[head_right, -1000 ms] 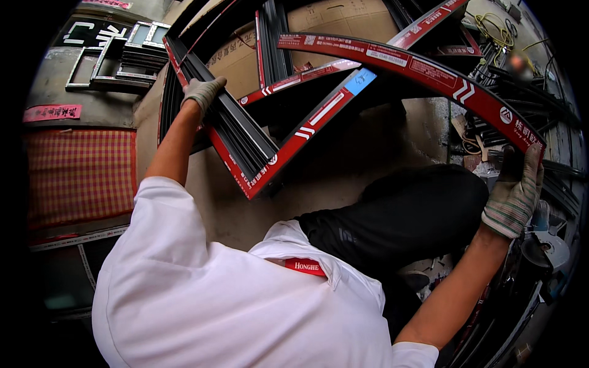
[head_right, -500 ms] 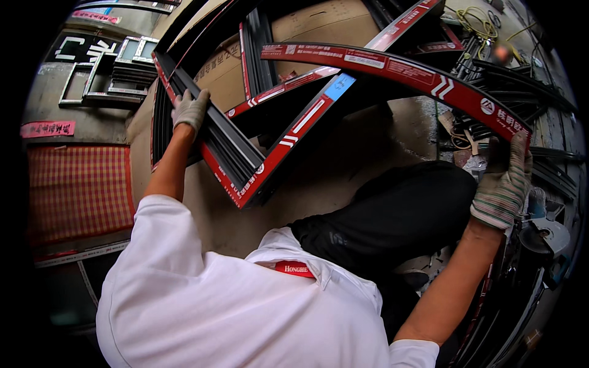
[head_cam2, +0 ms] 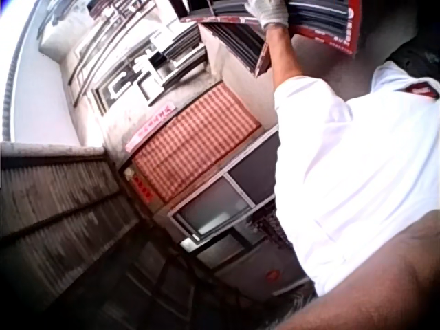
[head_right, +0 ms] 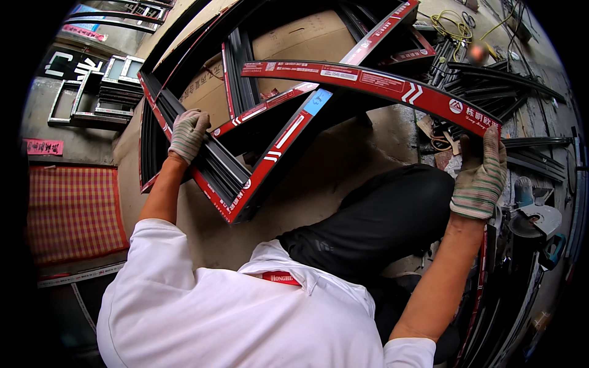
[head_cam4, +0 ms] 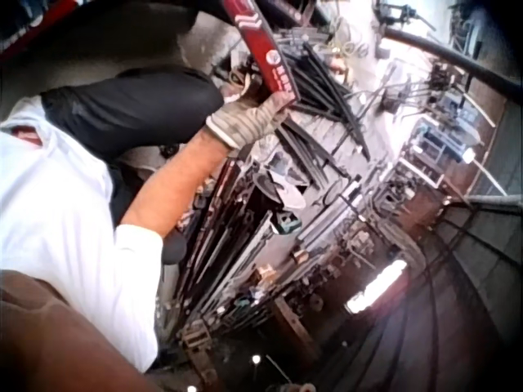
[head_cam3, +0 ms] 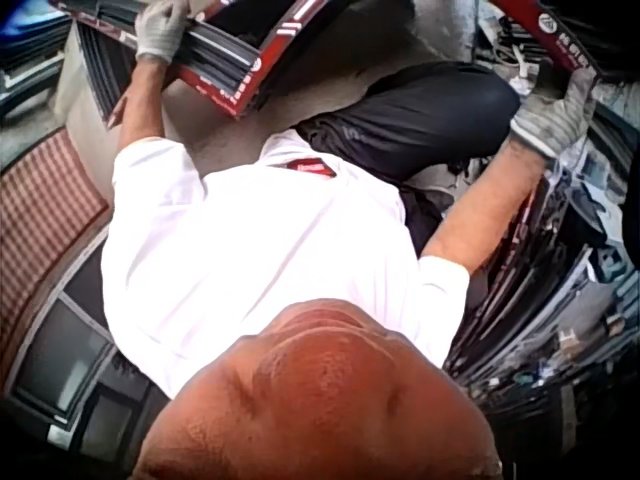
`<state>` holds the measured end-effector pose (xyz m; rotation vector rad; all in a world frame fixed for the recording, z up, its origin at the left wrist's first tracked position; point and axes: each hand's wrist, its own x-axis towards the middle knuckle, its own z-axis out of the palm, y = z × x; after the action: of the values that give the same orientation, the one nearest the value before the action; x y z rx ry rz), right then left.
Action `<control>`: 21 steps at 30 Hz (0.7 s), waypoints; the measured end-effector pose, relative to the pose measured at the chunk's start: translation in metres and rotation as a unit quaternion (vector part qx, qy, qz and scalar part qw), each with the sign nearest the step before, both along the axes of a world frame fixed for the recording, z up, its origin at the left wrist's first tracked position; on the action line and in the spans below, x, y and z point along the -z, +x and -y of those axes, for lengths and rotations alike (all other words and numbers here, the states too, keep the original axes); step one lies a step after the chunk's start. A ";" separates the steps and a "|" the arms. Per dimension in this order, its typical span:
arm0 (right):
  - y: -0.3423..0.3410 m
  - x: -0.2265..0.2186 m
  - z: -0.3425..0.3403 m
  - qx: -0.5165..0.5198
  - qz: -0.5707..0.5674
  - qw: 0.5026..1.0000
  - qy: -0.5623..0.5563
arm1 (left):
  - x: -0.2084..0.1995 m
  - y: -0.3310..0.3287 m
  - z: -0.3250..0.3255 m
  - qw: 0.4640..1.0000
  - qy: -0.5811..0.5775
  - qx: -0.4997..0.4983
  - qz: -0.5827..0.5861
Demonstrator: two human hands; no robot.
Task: The person measures and marks a long profile using a tape measure and marker, then cuts it with a miter saw. They repeat this process for several pieces and assemble them into a rectangular frame.
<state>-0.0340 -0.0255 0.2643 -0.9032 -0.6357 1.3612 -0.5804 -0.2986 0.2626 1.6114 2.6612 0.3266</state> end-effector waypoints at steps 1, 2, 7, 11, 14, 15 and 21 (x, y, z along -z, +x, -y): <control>0.002 0.001 -0.002 0.002 0.004 1.000 -0.003 | -0.002 0.004 -0.003 1.000 0.007 0.005 0.013; 0.005 0.002 -0.005 -0.004 0.005 1.000 -0.005 | -0.004 0.007 -0.005 1.000 0.001 0.004 0.004; 0.013 0.010 -0.010 -0.040 -0.008 0.999 -0.014 | -0.009 0.009 -0.008 0.999 -0.010 0.026 -0.023; 0.013 0.011 -0.010 -0.046 -0.004 0.999 -0.014 | -0.008 0.007 -0.008 0.999 -0.016 0.037 -0.005; 0.012 0.012 -0.013 -0.032 0.005 0.999 -0.026 | -0.008 0.007 -0.009 0.999 -0.019 0.039 0.010; 0.013 0.012 -0.013 -0.034 0.005 0.999 -0.022 | -0.008 0.007 -0.010 0.999 -0.016 0.041 0.014; 0.011 0.007 -0.007 -0.044 0.009 0.999 -0.019 | -0.010 0.005 -0.016 0.996 -0.004 0.089 -0.012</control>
<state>-0.0225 -0.0181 0.2571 -0.9283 -0.6706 1.4498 -0.5759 -0.2827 0.2724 1.8442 2.5070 0.2937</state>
